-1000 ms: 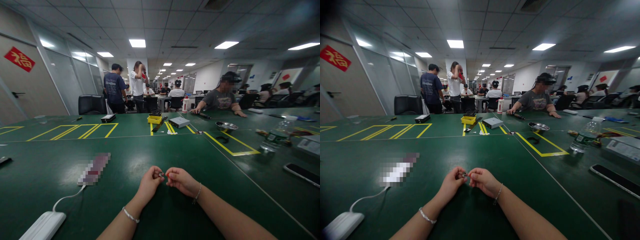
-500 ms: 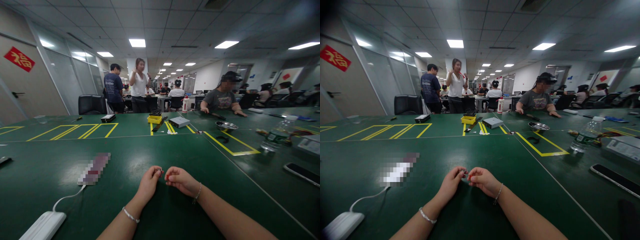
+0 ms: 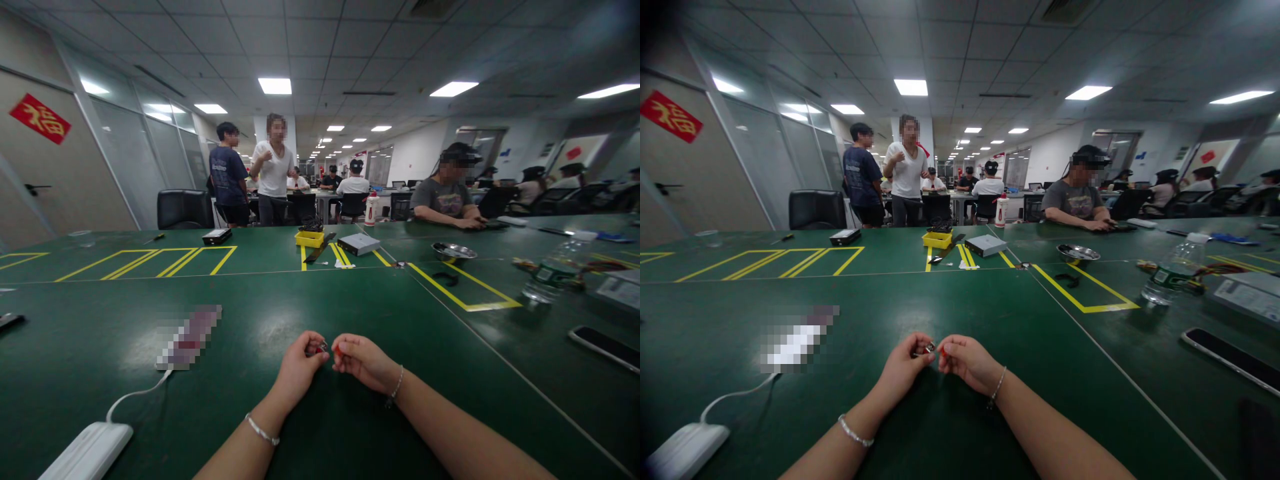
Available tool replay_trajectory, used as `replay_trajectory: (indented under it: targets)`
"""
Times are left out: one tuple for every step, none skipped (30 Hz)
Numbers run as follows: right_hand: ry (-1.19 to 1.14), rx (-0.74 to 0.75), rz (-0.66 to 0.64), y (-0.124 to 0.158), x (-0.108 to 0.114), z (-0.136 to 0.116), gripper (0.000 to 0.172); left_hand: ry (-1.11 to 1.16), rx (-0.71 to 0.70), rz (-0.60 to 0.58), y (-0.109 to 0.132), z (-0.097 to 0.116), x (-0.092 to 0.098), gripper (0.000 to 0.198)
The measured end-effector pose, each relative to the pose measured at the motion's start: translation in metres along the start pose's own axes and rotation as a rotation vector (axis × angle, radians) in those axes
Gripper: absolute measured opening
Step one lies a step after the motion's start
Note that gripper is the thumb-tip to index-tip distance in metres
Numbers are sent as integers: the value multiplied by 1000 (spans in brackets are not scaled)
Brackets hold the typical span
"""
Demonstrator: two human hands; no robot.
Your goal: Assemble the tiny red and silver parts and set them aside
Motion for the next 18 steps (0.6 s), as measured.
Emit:
replay_trajectory:
  targets:
    - [-8, -1, -6, 0, 0, 0, 13, -9, -10, 9, 0, 0, 1, 18]
    - [-14, -3, -10, 0, 0, 0, 12, -25, -20, 18, 0, 1, 2, 17]
    - [-16, -6, -13, 0, 0, 1, 12, -44, -28, 28, 0, 1, 4, 17]
    - [-14, -8, -15, 0, 1, 1, 12, -63, -37, 38, 0, 1, 6, 17]
    - [-9, -9, -15, 0, 2, 2, 12, -79, -46, 45, 0, 2, 7, 17]
    - [-3, -11, -16, 0, 3, 2, 13, -92, -52, 49, 0, 3, 8, 17]
    - [3, -11, -18, 0, 3, 3, 15, -102, -52, 53, -1, 3, 8, 17]
    - [8, -11, -21, 0, 4, 4, 16, -109, -48, 53, -1, 4, 9, 16]
    - [13, -13, -23, 0, 4, 4, 17, -112, -40, 51, -1, 4, 9, 15]
    - [16, -16, -23, 0, 4, 5, 17, -110, -31, 47, 0, 3, 9, 14]
    - [18, -19, -23, 0, 4, 5, 18, -102, -23, 42, 0, 3, 8, 14]
    - [18, -21, -22, 0, 4, 5, 18, -89, -16, 36, 0, 3, 8, 15]
    - [19, -21, -19, -1, 3, 5, 18, -72, -10, 32, 0, 2, 7, 16]
    - [20, -21, -15, 0, 3, 4, 18, -52, -3, 28, 0, 2, 6, 17]
    - [20, -19, -10, 0, 2, 3, 18, -33, 5, 27, 0, 1, 6, 17]
    - [20, -18, -3, 0, 1, 3, 19, -19, 12, 27, 1, 0, 5, 17]
    - [18, -18, 5, 0, 1, 2, 19, -11, 15, 29, 1, 0, 5, 17]
    - [14, -20, 10, 0, 1, 2, 19, -10, 15, 31, 1, 1, 5, 17]
Point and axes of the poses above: each hand's wrist, its own y-axis away from the middle knuckle, its own x-axis out of the back of the hand, z = x × y, the point moved 10 cm from there along -y, towards the middle knuckle, and after that the axes turned 10 degrees about -x, right-handed, at the moved point
